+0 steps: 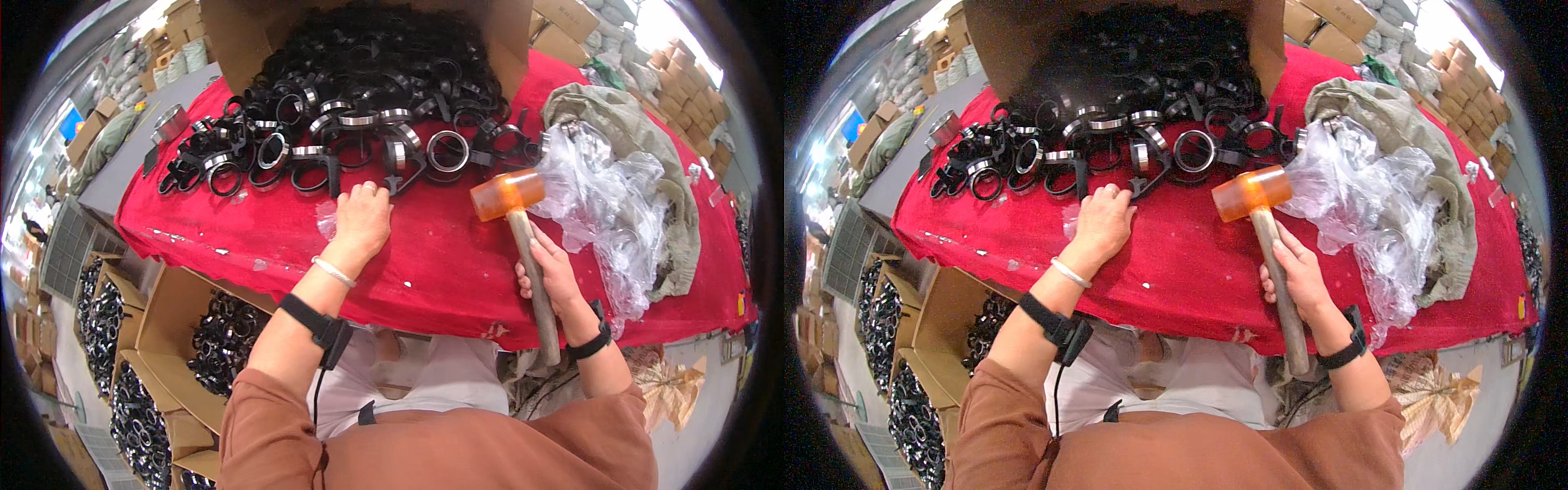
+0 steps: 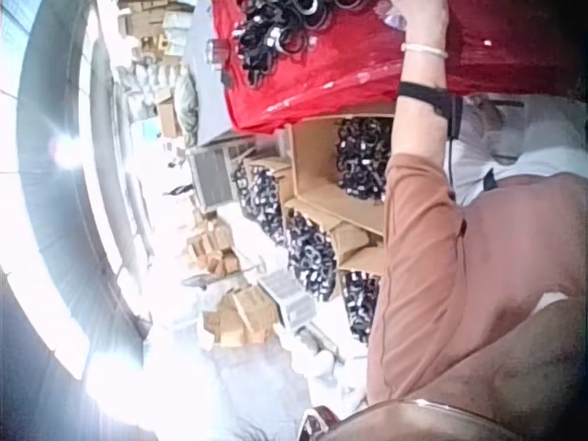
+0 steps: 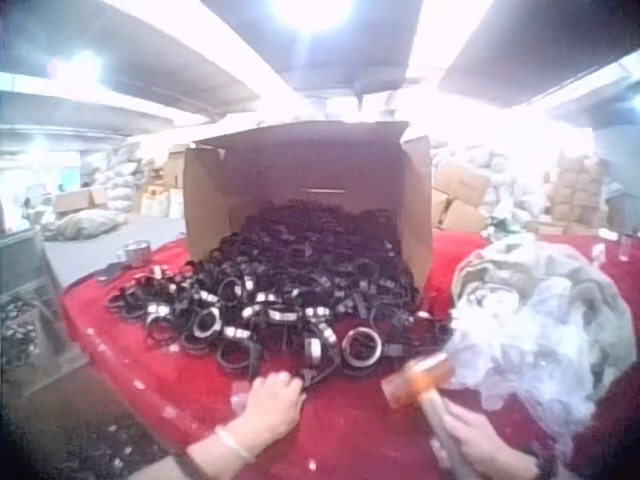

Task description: The worker uses a rubber mallet to secure metal rings onto black plastic hose clamp components.

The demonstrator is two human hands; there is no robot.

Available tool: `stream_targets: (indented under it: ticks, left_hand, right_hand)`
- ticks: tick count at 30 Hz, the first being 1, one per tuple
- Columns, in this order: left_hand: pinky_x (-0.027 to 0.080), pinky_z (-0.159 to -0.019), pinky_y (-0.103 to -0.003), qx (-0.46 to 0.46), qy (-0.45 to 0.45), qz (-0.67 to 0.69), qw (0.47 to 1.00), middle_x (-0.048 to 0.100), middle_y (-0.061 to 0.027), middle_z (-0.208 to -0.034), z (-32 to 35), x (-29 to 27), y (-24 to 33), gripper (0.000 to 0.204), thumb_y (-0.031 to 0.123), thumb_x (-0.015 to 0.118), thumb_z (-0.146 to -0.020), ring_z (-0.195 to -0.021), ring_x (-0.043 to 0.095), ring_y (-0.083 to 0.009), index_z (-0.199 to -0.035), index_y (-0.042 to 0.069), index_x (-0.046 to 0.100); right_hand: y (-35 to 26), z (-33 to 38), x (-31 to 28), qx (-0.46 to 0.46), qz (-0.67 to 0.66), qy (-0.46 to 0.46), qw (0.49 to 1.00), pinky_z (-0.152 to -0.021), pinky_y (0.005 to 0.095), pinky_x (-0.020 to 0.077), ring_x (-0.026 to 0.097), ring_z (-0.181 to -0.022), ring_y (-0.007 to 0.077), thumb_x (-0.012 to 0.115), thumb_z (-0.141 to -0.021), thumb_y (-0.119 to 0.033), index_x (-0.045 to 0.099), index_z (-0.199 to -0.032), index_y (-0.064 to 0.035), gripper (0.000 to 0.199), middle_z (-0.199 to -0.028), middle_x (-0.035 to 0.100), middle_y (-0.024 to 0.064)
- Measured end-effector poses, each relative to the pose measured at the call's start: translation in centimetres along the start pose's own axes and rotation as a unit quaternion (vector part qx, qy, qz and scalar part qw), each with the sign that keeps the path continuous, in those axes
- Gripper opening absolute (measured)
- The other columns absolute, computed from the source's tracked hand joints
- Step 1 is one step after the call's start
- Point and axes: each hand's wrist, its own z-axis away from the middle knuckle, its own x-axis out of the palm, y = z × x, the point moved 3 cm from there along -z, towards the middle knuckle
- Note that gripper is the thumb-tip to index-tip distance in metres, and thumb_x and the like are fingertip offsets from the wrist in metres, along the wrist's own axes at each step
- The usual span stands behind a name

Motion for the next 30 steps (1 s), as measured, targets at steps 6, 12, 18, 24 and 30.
stream_targets:
  ticks: [6,12,18,24,30]
  left_hand:
    - [0.048,-0.058,-0.031,-0.276,-0.039,0.553,0.786,0.058,-0.0085,-0.078,0.1,-1.5,-3.5,0.013,0.014,0.052,-0.088,-0.064,0.059,-0.0184,-0.088,0.001,0.056]
    - [0.043,-0.062,-0.03,-0.312,0.048,0.791,0.525,0.053,-0.0019,-0.074,4.9,-5.2,-4.9,0.023,0.03,0.048,-0.092,-0.056,0.045,-0.0102,-0.087,0.008,0.052]
    - [0.035,-0.054,-0.026,-0.271,0.093,0.891,0.351,0.042,0.0014,-0.064,8.0,-6.2,-5.0,0.035,0.043,0.047,-0.091,-0.049,0.035,-0.0087,-0.078,0.011,0.049]
    - [0.031,-0.051,-0.022,-0.218,0.111,0.938,0.247,0.039,0.0026,-0.06,9.6,-7.0,-4.0,0.04,0.046,0.042,-0.092,-0.046,0.033,-0.0068,-0.073,0.011,0.049]
    - [0.03,-0.051,-0.023,-0.186,0.113,0.956,0.197,0.039,0.0027,-0.059,9.9,-7.6,-4.0,0.04,0.046,0.043,-0.091,-0.045,0.032,-0.0069,-0.071,0.012,0.048]
  right_hand:
    - [0.3,0.1,0.3,0.004,0.018,0.015,1.0,-0.042,0.0254,0.0445,0.05,-0.048,0.0117,0.044,-0.093,-0.026,0.027,-0.139,-0.0186,0.05,-0.065,0.053,0.0056]
    - [-0.1,-0.3,0.8,-0.035,0.127,0.073,0.989,-0.04,0.023,0.0431,0.047,-0.045,0.0092,0.044,-0.093,-0.025,0.029,-0.139,-0.0157,0.049,-0.064,0.051,0.0035]
    - [-1.2,-2.9,3.2,-0.46,0.591,0.09,0.656,-0.053,0.0388,0.0492,0.059,-0.06,0.0301,0.047,-0.09,-0.021,0.03,-0.137,-0.0123,0.051,-0.07,0.057,0.0166]
    - [0.0,-3.0,6.5,-0.312,0.772,0.172,0.527,-0.06,0.0434,0.0497,0.06,-0.07,0.0321,0.057,-0.083,-0.025,0.038,-0.129,-0.0113,0.052,-0.081,0.055,0.0148]
    - [0.5,-3.6,8.5,-0.374,0.792,0.139,0.462,-0.062,0.0368,0.0465,0.054,-0.078,0.0245,0.064,-0.076,-0.026,0.047,-0.116,-0.0123,0.046,-0.084,0.051,0.0078]
